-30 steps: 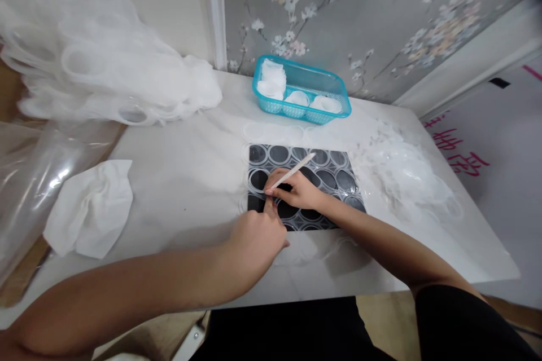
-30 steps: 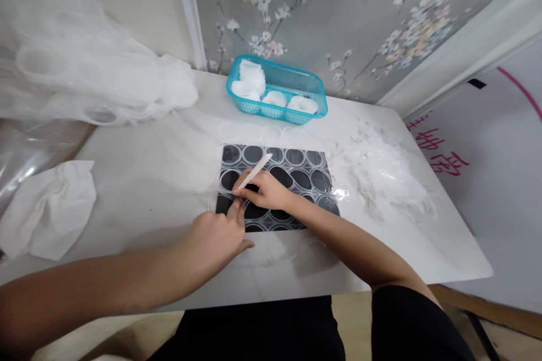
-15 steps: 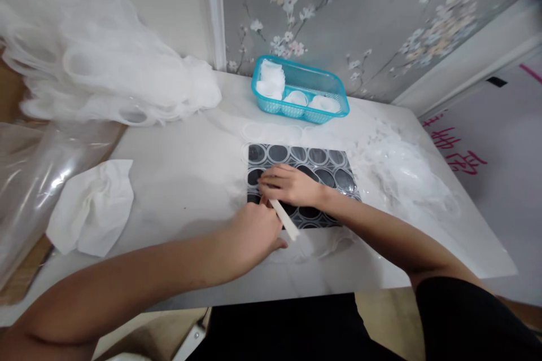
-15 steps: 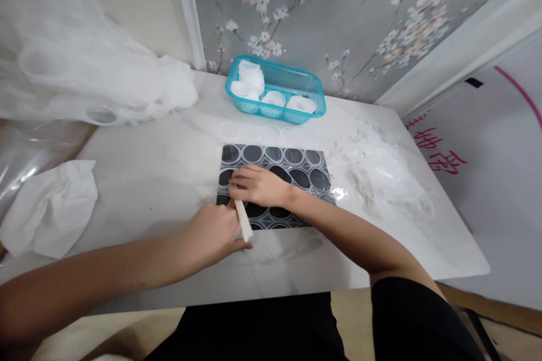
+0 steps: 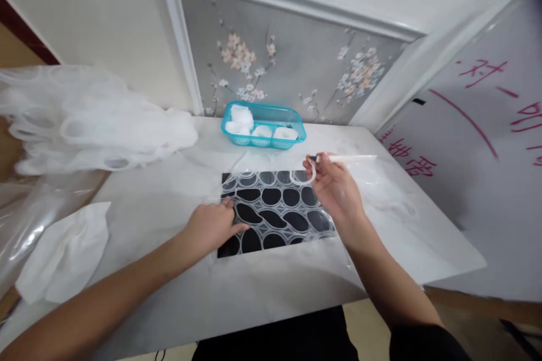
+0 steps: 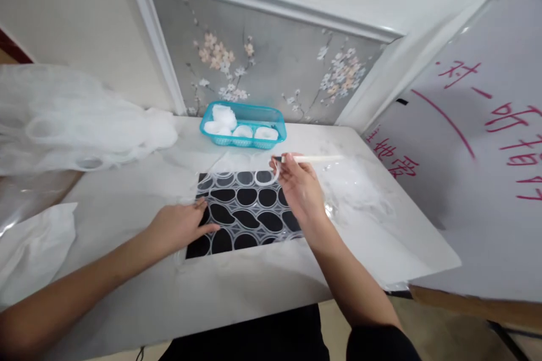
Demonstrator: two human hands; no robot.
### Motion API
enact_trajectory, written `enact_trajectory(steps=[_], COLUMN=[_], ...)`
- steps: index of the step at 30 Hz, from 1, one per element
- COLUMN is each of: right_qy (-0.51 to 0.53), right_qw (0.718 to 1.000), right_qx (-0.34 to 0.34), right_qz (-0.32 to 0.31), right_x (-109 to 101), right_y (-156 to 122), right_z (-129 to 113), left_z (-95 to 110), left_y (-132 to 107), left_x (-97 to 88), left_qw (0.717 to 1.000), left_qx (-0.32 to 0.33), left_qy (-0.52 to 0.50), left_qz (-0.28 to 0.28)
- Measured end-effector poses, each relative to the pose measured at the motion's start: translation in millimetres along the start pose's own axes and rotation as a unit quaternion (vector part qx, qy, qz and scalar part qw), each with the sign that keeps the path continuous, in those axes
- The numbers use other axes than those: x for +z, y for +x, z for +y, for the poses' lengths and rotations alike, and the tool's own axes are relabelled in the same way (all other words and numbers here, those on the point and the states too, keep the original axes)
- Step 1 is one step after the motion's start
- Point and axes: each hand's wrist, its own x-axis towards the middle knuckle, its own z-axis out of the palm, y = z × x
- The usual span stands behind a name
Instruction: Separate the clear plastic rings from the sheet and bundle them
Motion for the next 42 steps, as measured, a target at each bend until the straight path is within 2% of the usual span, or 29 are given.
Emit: enact_trajectory(steps=[2, 4, 6, 8, 10, 12, 14, 16, 18, 21, 25, 29, 33, 34, 35, 36, 38, 40, 42], right_qy=[0.055, 0.097, 0.127, 0.133, 0.115, 0.107, 0.122, 0.139, 0.133, 0.096, 0.08, 0.124, 0.185, 0.198, 0.205, 0.202, 0.162, 0.099, 0.028], right_qw=[0.997, 0.994, 0.991, 0.991, 0.989, 0.982, 0.974, 0.968, 0.963, 0.959, 0.959, 0.947, 0.932, 0.926, 0.922, 0.92, 0.929, 0.938, 0.925], right_qx=[0.049, 0.05, 0.032, 0.017, 0.007, 0.0, -0.003, -0.006, -0.012, -0.024, -0.023, 0.044, 0.124, 0.136, 0.141, 0.138, 0.098, 0.023, -0.042], right_qz=[0.009, 0.024, 0.022, -0.019, -0.093, -0.158, -0.19, -0.208, -0.235, -0.265, -0.27, -0.292, -0.286, -0.29, -0.298, -0.306, -0.316, -0.332, -0.376], right_x=[-14, -20, -18, -11, 1, 14, 27, 37, 43, 46, 46, 47, 38, 34, 30, 25, 20, 20, 25], right_y=[-4, -2, 1, 2, -1, -7, -14, -20, -24, -25, -21, -12, 0, 3, 5, 6, 5, -1, -10], right_z=[-8, -16, -27, -40, -53, -65, -72, -75, -73, -67, -59, -54, -57, -59, -62, -65, -70, -72, -72], left_z=[-9, -14, -12, -5, 8, 24, 39, 53, 64, 72, 68, 63, 57, 55, 53, 51, 44, 37, 30], left_y=[10, 20, 28, 31, 27, 16, 2, -10, -15, -10, 7, 17, 14, 13, 13, 13, 17, 22, 25], left_x=[-2.4, -9.1, -23.5, -46.5, -75.4, -104.1, -126.4, -139.0, -142.7, -139.3, -130.6, -124.8, -122.5, -121.8, -121.0, -120.1, -118.4, -118.3, -120.7], left_qw=[1.0, 0.999, 0.998, 0.997, 0.994, 0.976, 0.936, 0.883, 0.852, 0.842, 0.82, 0.819, 0.831, 0.84, 0.856, 0.877, 0.91, 0.911, 0.882], left_qx=[-0.023, -0.04, -0.055, -0.063, -0.064, -0.077, -0.075, -0.059, -0.051, -0.036, 0.023, 0.087, 0.146, 0.147, 0.139, 0.122, 0.076, 0.035, 0.019], left_qy=[0.0, -0.009, -0.018, -0.032, -0.069, -0.137, -0.25, -0.364, -0.424, -0.458, -0.526, -0.558, -0.526, -0.503, -0.477, -0.45, -0.407, -0.402, -0.454], left_qz=[0.009, -0.006, -0.029, -0.017, 0.053, 0.152, 0.235, 0.289, 0.303, 0.283, 0.223, 0.105, -0.104, -0.138, -0.143, -0.117, -0.012, 0.083, 0.122])
